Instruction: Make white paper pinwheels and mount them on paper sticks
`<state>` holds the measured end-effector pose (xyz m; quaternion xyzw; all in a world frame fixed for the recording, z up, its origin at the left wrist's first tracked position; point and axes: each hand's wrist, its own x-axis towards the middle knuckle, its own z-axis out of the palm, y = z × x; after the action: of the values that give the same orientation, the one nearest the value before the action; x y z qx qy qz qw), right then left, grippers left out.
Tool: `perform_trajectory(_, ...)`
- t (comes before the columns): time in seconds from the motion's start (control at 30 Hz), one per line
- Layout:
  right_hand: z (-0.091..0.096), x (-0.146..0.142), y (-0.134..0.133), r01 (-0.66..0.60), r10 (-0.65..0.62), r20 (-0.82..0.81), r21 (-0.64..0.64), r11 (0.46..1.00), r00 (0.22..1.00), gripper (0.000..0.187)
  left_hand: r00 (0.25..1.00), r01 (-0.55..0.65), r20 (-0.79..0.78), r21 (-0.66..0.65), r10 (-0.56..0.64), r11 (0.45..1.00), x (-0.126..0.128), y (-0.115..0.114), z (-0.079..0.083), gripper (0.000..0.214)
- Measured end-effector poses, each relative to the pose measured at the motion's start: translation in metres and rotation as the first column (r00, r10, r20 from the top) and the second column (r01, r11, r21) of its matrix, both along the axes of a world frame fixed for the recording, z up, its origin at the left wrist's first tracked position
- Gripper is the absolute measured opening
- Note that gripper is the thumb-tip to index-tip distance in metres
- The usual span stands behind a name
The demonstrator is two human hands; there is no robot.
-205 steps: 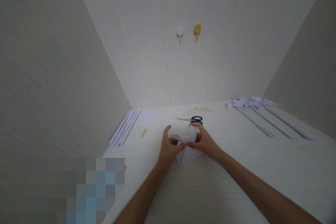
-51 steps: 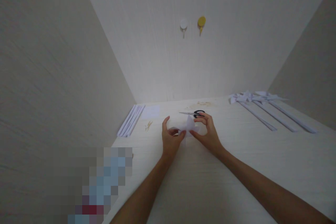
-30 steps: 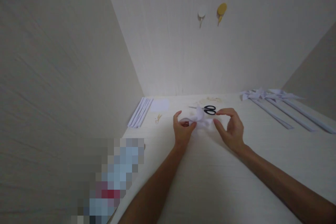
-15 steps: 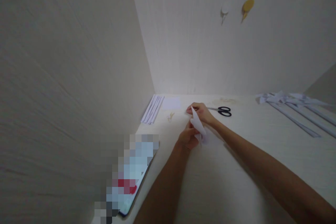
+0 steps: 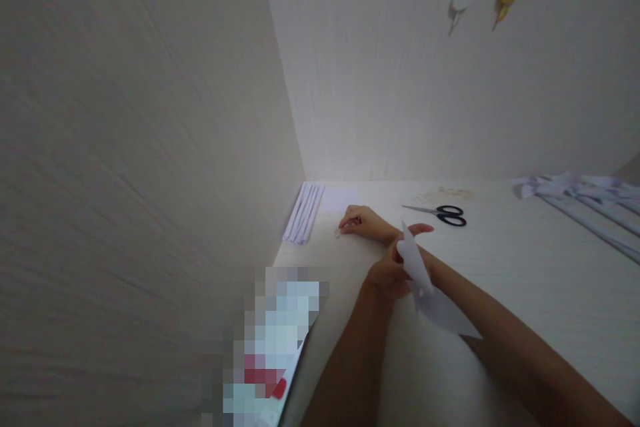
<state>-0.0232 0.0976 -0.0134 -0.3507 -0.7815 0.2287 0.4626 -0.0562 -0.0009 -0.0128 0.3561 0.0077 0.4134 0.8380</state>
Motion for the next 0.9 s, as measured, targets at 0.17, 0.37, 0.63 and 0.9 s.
perform_trajectory(0.17, 0.002, 0.003, 0.006, -0.188, 0.198, 0.182, -0.072, 0.98, 0.963, 0.006, 0.977, 0.183, -0.125, 0.09, -0.171, 0.979, 0.001, 0.001, 0.002, 0.074)
perform_trajectory(0.37, -0.004, 0.002, 0.01, -0.188, 0.208, 0.252, -0.104, 0.977, 0.945, 0.005, 0.853, 0.411, -0.418, 0.17, -0.312, 0.896, -0.004, 0.001, 0.019, 0.068)
perform_trajectory(0.63, -0.002, 0.003, 0.01, -0.191, 0.208, 0.231, -0.096, 0.977, 0.95, 0.005, 0.653, 0.572, -0.695, 0.19, -0.302, 0.798, -0.006, -0.001, 0.027, 0.075)
perform_trajectory(0.9, 0.0, 0.002, 0.007, -0.197, 0.202, 0.088, -0.057, 0.979, 0.975, 0.007, 0.658, 0.555, -0.705, 0.216, -0.266, 0.803, -0.004, -0.003, 0.026, 0.069)
